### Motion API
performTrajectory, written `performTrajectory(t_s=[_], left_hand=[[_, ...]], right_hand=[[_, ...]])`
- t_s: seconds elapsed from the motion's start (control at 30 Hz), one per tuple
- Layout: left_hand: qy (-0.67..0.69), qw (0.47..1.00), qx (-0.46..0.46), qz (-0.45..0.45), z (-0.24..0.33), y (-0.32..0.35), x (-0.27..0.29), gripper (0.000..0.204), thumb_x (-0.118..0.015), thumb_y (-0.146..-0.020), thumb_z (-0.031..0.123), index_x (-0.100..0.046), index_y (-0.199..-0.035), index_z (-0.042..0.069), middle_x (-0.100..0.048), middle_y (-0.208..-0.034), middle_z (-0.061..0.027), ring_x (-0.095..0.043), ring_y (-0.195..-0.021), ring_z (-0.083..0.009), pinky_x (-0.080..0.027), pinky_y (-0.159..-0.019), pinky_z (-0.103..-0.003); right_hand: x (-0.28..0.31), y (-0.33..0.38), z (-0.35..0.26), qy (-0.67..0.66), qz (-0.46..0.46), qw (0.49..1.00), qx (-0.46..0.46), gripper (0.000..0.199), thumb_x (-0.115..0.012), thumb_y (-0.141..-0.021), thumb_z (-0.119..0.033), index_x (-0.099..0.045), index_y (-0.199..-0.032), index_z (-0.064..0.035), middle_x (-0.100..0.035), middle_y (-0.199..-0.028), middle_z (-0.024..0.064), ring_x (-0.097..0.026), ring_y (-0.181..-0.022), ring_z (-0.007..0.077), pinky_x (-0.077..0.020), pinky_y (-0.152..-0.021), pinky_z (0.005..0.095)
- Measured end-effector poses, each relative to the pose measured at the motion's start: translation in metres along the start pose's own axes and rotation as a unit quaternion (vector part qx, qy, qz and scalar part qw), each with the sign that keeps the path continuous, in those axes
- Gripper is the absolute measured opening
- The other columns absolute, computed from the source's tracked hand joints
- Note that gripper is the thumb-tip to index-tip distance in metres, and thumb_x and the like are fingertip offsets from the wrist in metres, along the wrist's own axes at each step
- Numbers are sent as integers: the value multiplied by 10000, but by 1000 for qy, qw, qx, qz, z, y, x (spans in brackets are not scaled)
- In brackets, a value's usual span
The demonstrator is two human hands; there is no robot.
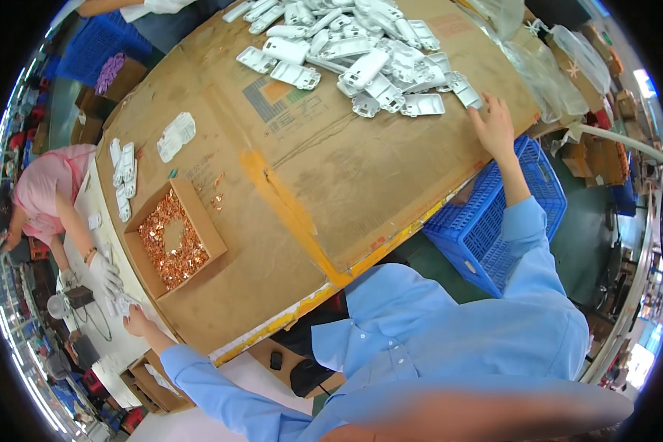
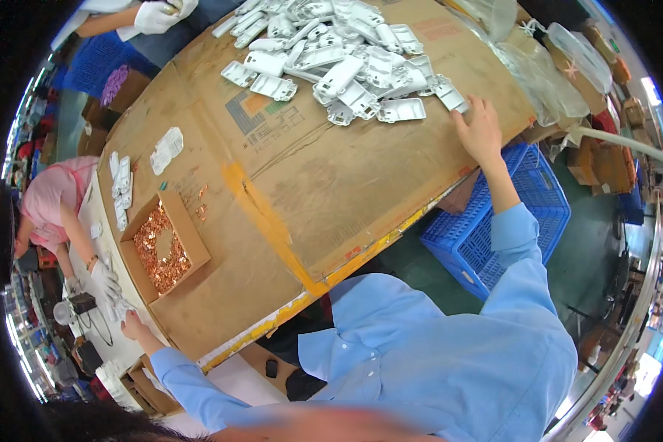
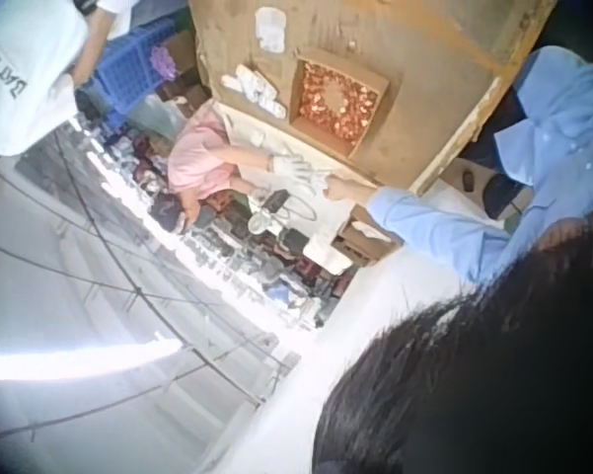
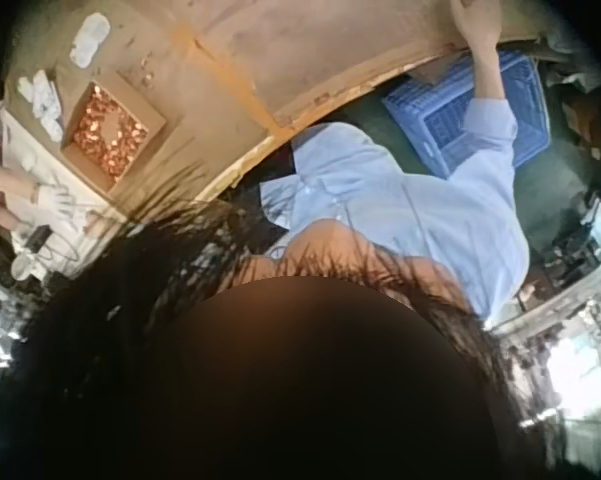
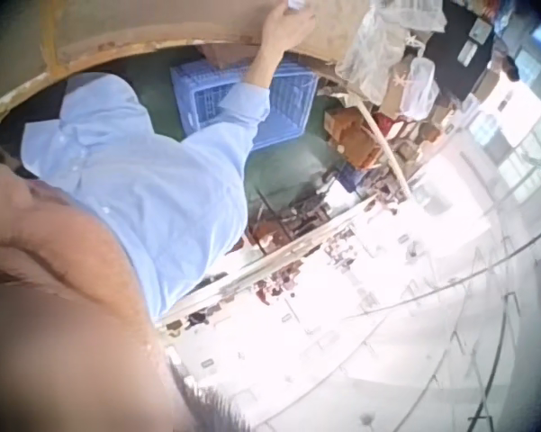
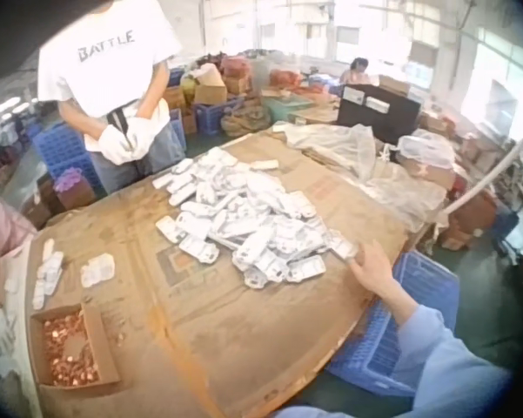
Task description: Assembling small electronic components by inserting metallic parts into plastic housings.
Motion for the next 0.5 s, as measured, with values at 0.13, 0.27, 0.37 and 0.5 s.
performTrajectory(t_s=[0.13, 0.27, 0.37, 0.5], left_hand=[[-68, 995, -80, -2, 21, 28, 13, 465, -681, -792, 64, -491, -1194, -71, -633, -1018, -173, -682, -794, -251, -592, -671, -322], [121, 990, -75, 2, 48, 100, 38, 356, -616, -873, 12, -478, -1200, -16, -622, -1059, -172, -681, -828, -240, -570, -676, -315], [232, 970, -66, -38, 87, 185, 74, 320, -609, -909, 59, -485, -1198, -4, -611, -983, -106, -646, -864, -190, -541, -721, -295], [240, 955, -31, -171, 104, 296, 115, 202, -595, -948, 142, -569, -1106, 19, -609, -981, -54, -601, -818, -124, -491, -703, -257]], right_hand=[[-24, -17, 5, 51, -44, 998, 18, 513, -644, -866, -373, -567, -1266, -61, -610, -1190, 203, -579, -1113, 357, -463, -945, 428], [-12, -17, 2, 56, -60, 997, 4, 529, -628, -856, -450, -631, -1221, -67, -689, -1055, 197, -661, -982, 352, -514, -845, 426], [0, 5, 13, -8, -62, 998, -12, 564, -659, -856, -476, -623, -1219, -46, -707, -1025, 159, -687, -929, 263, -516, -807, 369], [-2, 56, -4, -252, -53, 966, 8, 416, -703, -885, -251, -610, -1211, -9, -678, -873, 45, -613, -771, 115, -489, -729, 258]])
Point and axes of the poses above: each hand's wrist, its own y-axis away from the middle knuckle, its own x-axis out of the back of the hand, z = x × y, the point moved 7 cm from there along -y, towards the middle knuckle
